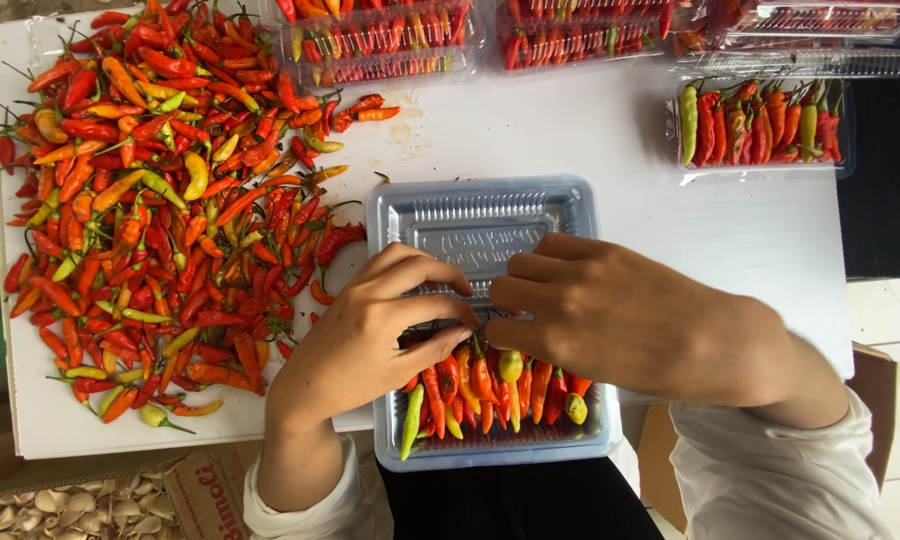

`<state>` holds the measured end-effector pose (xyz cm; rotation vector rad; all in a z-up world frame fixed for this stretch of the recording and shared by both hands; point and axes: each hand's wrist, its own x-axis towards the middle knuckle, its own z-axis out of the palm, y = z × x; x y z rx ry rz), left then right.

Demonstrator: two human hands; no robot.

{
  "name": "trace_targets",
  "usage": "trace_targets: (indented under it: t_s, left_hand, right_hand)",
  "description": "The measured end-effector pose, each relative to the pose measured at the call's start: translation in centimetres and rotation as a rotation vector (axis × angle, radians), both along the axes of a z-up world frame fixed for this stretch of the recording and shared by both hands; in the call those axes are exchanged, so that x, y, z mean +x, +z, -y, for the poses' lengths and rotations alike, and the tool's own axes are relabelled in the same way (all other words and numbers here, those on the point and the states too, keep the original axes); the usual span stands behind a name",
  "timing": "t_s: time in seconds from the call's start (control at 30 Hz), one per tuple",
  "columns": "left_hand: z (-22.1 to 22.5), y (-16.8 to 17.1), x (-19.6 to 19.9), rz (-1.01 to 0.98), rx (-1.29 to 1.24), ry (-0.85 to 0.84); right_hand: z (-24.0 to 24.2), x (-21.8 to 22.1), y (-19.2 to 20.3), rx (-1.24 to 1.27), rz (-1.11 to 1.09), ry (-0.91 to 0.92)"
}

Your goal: The person sorts whole peppers from a large pile on a table and arranges them neatly into small clear plastic containers by hand.

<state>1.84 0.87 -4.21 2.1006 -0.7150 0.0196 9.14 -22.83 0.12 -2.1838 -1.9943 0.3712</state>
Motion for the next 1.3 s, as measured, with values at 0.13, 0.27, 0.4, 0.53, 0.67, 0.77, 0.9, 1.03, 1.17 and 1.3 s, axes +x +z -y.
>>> trace_targets:
  t_s: [0.13,0.27,0.4,0.53,0.67,0.77,0.9,1.03,1.17,1.3]
  left_hand:
    - [0.1,0.1,-0.1,0.012,0.014,-0.001]
    - [0.1,0.0,0.0,0.024,0.009,-0.001]
    - [0.1,0.0,0.0,-0.001,0.011,-0.002]
    - [0.1,-0.1,-0.1,0.002,0.015,0.009]
    - [0.1,-0.1,-0.1,-0.014,0.017,0.008]
    - [0.0,-0.1,-0.1,-0.018,0.019,0.005]
    - [-0.1,-0.1,-0.1,-0.017,0.01,0.014]
    - [-0.4,0.2,0.0,0.031,-0.06,0.073]
    - [-1.5,-0.2,0.3,0.085,-0.249,0.235]
    - [-2.8,-1.1,0.9,0.149,-0.355,0.483]
  right_hand:
    - [1.0,0.7,1.9,0.107,0.063,0.008]
    - [2.9,1.3,2.3,0.045,0.065,-0.054]
    - [3.1,0.6,0.6,-0.165,0.075,-0.118]
    - [1.8,-0.9,-0.3,-0.117,0.16,-0.102]
    - [1.5,-1.8,-1.3,-0.054,0.232,-0.086]
    - [1.7,-1.5,-1.4,-0.052,0.204,-0.079]
    - [1.4,-1.5,-1.4,-0.104,0.216,-0.08]
    - [1.4,-1.3,-1.4,-0.088,0.259,-0.034]
    - [1.9,-0.7,-1.9,-0.118,0.182,-0.024]
    - [2.4,-0.2,-2.7,-0.101,0.185,-0.021]
